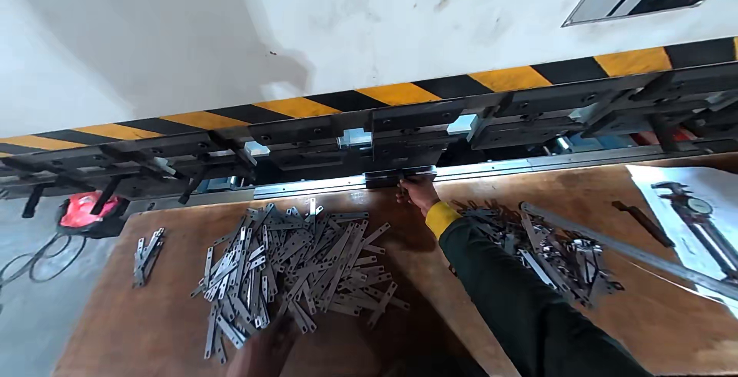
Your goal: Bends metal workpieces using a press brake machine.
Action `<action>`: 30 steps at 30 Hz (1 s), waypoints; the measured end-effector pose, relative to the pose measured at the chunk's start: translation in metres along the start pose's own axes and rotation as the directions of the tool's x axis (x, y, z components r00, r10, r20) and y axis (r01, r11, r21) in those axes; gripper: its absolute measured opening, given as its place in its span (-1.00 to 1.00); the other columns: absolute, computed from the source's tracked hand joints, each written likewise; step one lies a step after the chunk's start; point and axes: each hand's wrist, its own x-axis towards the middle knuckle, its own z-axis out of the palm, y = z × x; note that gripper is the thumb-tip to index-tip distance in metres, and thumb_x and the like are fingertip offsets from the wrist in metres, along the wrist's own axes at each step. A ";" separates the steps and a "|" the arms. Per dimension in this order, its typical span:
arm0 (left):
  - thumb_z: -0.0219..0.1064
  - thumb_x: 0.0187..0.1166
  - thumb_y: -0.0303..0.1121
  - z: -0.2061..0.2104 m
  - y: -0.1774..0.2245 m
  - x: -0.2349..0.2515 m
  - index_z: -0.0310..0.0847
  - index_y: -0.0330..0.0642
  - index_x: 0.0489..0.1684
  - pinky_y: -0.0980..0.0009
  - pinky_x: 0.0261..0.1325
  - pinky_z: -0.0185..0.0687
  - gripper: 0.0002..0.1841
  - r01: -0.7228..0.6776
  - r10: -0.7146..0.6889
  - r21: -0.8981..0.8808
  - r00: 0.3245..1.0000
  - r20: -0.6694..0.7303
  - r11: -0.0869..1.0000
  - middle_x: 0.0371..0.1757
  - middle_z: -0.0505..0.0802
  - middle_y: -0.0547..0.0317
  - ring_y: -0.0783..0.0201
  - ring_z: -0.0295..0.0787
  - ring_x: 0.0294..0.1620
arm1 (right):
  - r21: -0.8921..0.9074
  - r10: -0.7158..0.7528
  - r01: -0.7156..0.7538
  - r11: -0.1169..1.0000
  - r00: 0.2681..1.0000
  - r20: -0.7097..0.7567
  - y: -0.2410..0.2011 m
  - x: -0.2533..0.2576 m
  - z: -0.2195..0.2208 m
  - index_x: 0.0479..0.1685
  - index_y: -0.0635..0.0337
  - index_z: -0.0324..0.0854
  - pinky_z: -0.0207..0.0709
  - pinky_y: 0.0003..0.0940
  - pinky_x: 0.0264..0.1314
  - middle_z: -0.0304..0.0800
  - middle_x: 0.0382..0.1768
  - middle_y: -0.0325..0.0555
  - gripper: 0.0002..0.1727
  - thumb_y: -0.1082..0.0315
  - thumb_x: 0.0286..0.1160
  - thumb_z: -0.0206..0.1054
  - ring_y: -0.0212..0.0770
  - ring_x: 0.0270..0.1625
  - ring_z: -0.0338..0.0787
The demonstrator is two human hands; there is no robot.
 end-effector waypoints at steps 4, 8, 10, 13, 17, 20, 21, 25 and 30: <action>0.19 0.73 0.05 -0.027 0.092 0.075 0.67 0.14 0.46 -0.19 0.35 0.67 -0.55 -0.134 0.166 0.196 0.973 -0.161 0.972 0.28 0.87 0.19 0.06 0.84 0.25 | 0.016 0.065 -0.065 0.998 0.998 0.001 -0.007 0.000 -0.001 0.12 0.31 0.66 0.64 -0.36 -0.41 0.83 -0.30 -0.02 -0.70 0.22 0.82 0.20 -0.24 -0.44 0.78; 0.09 0.78 -0.01 -0.028 0.154 0.140 0.65 0.21 0.49 -0.17 0.42 0.61 -0.58 -0.159 0.228 0.373 0.962 -0.148 0.914 0.45 0.77 0.19 0.02 0.72 0.43 | 0.120 0.130 -0.129 0.984 0.992 0.004 -0.015 -0.008 0.000 0.10 0.21 0.68 0.57 -0.40 -0.47 0.79 -0.36 -0.10 -0.65 0.11 0.85 0.13 -0.27 -0.49 0.71; 0.13 0.77 -0.02 -0.022 0.164 0.173 0.67 0.18 0.44 -0.11 0.47 0.58 -0.61 -0.198 0.285 0.460 0.950 -0.127 0.866 0.48 0.74 0.21 0.04 0.63 0.53 | 0.202 0.153 -0.156 0.967 0.988 0.030 -0.018 -0.018 -0.001 0.16 0.17 0.67 0.60 -0.34 -0.37 0.81 -0.33 -0.10 -0.55 -0.02 0.87 0.07 -0.24 -0.42 0.74; 0.16 0.75 -0.09 -0.014 0.169 0.207 0.70 0.07 0.34 -0.14 0.39 0.62 -0.65 -0.238 0.324 0.593 0.945 -0.040 0.769 0.46 0.73 0.14 -0.04 0.57 0.56 | 0.268 0.165 -0.175 0.947 0.984 0.061 -0.021 -0.032 -0.003 0.15 0.18 0.69 0.60 -0.37 -0.37 0.88 -0.32 -0.08 -0.43 -0.15 0.85 0.02 -0.24 -0.42 0.79; 0.13 0.78 -0.18 -0.021 0.179 0.216 0.70 -0.05 0.32 -0.11 0.42 0.55 -0.66 -0.322 0.352 0.714 0.929 0.112 0.622 0.43 0.73 0.05 -0.07 0.57 0.54 | 0.278 0.143 -0.166 0.946 0.985 0.099 -0.027 -0.040 -0.008 0.05 0.21 0.72 0.58 -0.41 -0.44 0.86 -0.38 -0.08 -0.40 -0.15 0.87 -0.02 -0.26 -0.47 0.78; 0.06 0.80 -0.26 -0.022 0.180 0.222 0.65 -0.19 0.32 -0.11 0.45 0.47 -0.65 -0.408 0.413 0.780 0.886 0.212 0.474 0.38 0.74 -0.08 -0.11 0.58 0.51 | 0.297 0.172 -0.189 0.936 0.982 0.082 -0.034 -0.052 -0.005 0.10 0.22 0.67 0.60 -0.43 -0.39 0.80 -0.41 -0.11 -0.39 -0.17 0.86 -0.03 -0.30 -0.49 0.74; 0.05 0.80 -0.29 -0.022 0.181 0.223 0.63 -0.23 0.34 -0.13 0.48 0.44 -0.65 -0.430 0.430 0.786 0.872 0.235 0.443 0.39 0.74 -0.12 -0.13 0.58 0.51 | 0.308 0.179 -0.190 0.932 0.982 0.064 -0.035 -0.052 -0.003 0.09 0.22 0.67 0.58 -0.45 -0.41 0.80 -0.43 -0.11 -0.39 -0.18 0.85 -0.02 -0.31 -0.51 0.72; 0.06 0.76 -0.38 -0.024 0.180 0.221 0.65 -0.22 0.32 -0.12 0.55 0.36 -0.67 -0.427 0.457 0.791 0.864 0.214 0.438 0.35 0.76 -0.09 -0.12 0.59 0.50 | 0.343 0.154 -0.164 0.925 0.987 0.054 -0.028 -0.040 0.000 0.17 0.25 0.67 0.64 -0.37 -0.40 0.85 -0.29 -0.02 -0.41 -0.15 0.84 0.04 -0.22 -0.47 0.78; -0.06 0.86 -0.09 -0.028 0.185 0.191 0.57 0.00 0.44 -0.16 0.31 0.65 -0.59 -0.282 0.322 0.432 0.947 -0.020 0.857 0.15 0.88 -0.02 -0.07 0.83 0.22 | 0.268 0.154 -0.165 0.949 0.986 0.064 -0.028 -0.039 -0.001 0.16 0.21 0.69 0.56 -0.45 -0.45 0.88 -0.33 -0.09 -0.46 -0.11 0.85 0.06 -0.29 -0.50 0.75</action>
